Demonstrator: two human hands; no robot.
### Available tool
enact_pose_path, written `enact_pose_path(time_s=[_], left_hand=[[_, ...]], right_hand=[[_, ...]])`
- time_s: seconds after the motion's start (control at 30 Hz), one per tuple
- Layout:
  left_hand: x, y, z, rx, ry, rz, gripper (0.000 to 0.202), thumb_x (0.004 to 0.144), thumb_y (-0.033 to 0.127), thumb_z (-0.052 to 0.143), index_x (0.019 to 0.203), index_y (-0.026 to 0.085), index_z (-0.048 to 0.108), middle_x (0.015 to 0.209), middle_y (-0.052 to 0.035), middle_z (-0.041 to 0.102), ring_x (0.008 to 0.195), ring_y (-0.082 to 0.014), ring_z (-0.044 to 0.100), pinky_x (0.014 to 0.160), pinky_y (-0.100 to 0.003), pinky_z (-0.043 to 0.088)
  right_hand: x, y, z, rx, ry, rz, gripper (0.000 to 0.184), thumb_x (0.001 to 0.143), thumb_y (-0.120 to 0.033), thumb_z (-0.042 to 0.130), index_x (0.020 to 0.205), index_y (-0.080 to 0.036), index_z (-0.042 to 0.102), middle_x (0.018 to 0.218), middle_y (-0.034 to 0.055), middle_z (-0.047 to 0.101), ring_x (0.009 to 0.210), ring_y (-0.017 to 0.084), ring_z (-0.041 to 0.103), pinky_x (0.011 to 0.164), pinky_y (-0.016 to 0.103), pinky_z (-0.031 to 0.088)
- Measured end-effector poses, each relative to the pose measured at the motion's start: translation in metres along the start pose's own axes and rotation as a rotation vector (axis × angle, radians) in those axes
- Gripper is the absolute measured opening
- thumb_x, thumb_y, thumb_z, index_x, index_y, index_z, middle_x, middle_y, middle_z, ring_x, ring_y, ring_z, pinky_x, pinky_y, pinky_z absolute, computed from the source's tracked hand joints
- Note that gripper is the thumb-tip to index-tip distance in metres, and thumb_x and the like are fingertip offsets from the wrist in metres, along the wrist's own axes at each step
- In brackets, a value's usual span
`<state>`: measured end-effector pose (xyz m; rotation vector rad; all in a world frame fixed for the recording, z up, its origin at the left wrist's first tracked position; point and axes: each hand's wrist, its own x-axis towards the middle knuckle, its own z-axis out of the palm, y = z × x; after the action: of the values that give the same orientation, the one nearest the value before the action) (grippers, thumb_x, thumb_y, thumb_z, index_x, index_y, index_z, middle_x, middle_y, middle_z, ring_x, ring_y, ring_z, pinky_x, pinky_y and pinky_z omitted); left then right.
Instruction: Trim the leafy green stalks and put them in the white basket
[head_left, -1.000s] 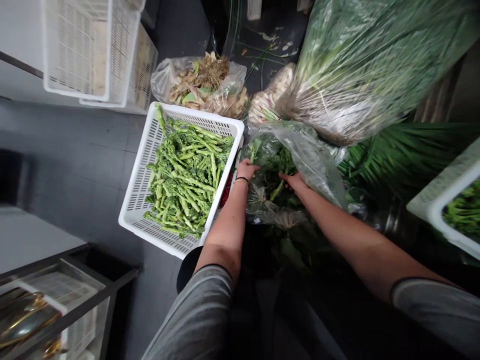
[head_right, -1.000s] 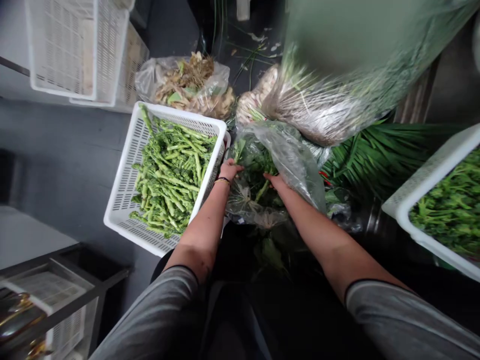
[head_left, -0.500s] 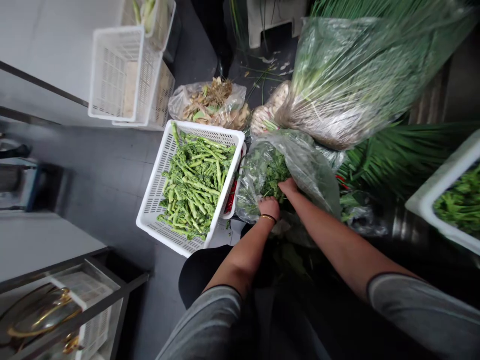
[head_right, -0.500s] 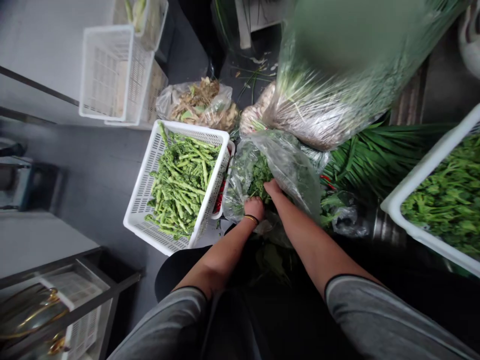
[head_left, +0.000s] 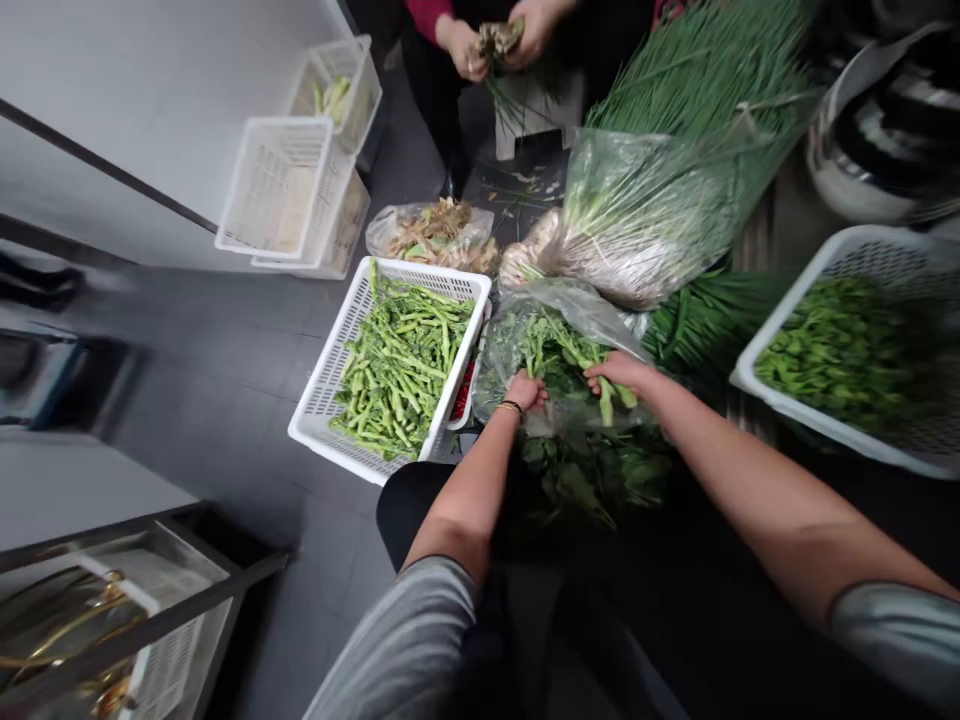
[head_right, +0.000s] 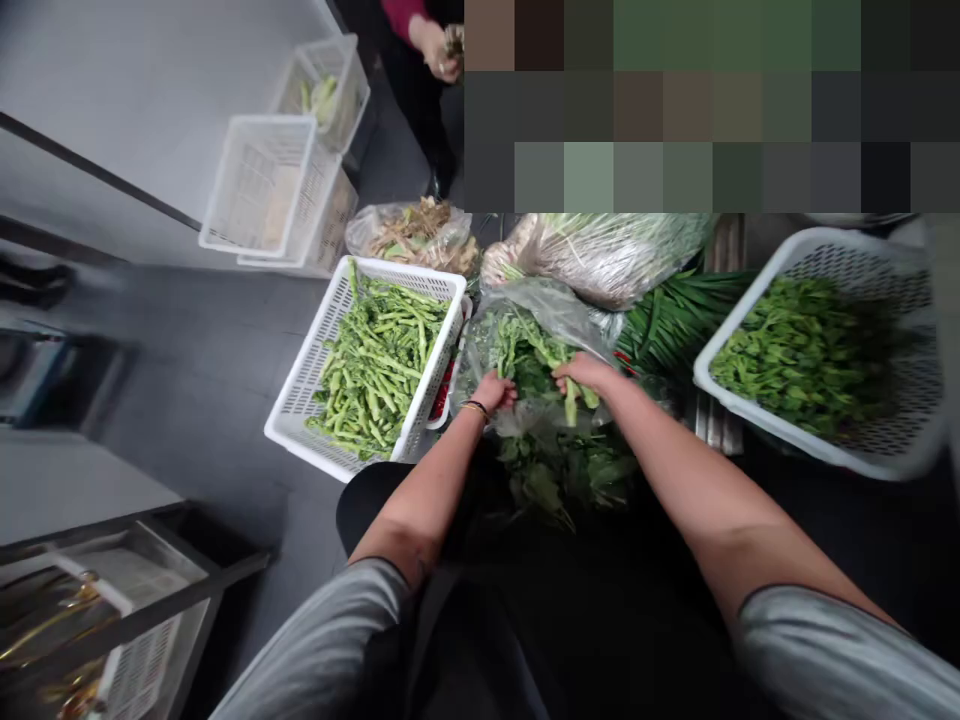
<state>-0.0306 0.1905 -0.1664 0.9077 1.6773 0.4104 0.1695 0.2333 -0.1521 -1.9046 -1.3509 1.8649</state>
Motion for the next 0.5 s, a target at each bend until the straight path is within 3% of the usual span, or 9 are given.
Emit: enact_pose_path(time_s=[0.07,0.17,0.3,0.4,0.5], left_hand=[[-0.032,0.010,-0.005,-0.059,-0.029,0.040,0.020,0.078,0.020,0.049,0.098,0.016,0.051,0.064,0.0007,0.058,0.053,-0.0119,0.057,0.059,-0.029,0.050],[-0.083,0.020,-0.013,-0.157,-0.003,0.189,0.025,0.081,0.023,0.048,0.104,0.018,0.045,0.078,-0.0002,0.059,0.065,-0.0113,0.059,0.066,-0.028,0.051],[-0.147,0.024,-0.016,-0.043,0.196,0.451,0.023,0.079,0.018,0.049,0.102,0.017,0.045,0.091,-0.0056,0.059,0.084,-0.0171,0.059,0.081,-0.034,0.048],[-0.188,0.020,-0.013,0.214,0.326,0.545,0.026,0.078,0.015,0.046,0.105,0.013,0.047,0.106,-0.0160,0.055,0.100,-0.0258,0.057,0.090,-0.041,0.044],[-0.221,0.014,-0.015,0.330,0.285,0.684,0.039,0.073,0.014,0.052,0.111,0.010,0.047,0.118,-0.0204,0.050,0.116,-0.0314,0.048,0.097,-0.044,0.039]], right_hand=[[-0.027,-0.015,0.022,0.165,-0.043,-0.046,0.022,0.070,-0.032,0.068,0.067,-0.015,0.055,0.054,0.0069,0.062,0.051,0.017,0.060,0.051,0.030,0.052],[-0.072,-0.035,0.058,0.363,-0.081,-0.165,0.026,0.072,-0.039,0.067,0.071,-0.015,0.057,0.056,0.0072,0.063,0.054,0.018,0.062,0.053,0.030,0.053],[-0.129,-0.049,0.098,0.529,-0.118,-0.353,0.033,0.069,-0.047,0.069,0.079,-0.016,0.061,0.067,0.0059,0.068,0.066,0.018,0.065,0.062,0.028,0.054],[-0.161,-0.050,0.112,0.605,-0.101,-0.424,0.034,0.059,-0.043,0.077,0.074,-0.016,0.064,0.067,0.0046,0.069,0.069,0.019,0.066,0.064,0.027,0.053],[-0.183,-0.046,0.114,0.655,-0.044,-0.427,0.032,0.053,-0.038,0.081,0.065,-0.014,0.062,0.060,0.0040,0.067,0.062,0.018,0.064,0.058,0.026,0.051]])
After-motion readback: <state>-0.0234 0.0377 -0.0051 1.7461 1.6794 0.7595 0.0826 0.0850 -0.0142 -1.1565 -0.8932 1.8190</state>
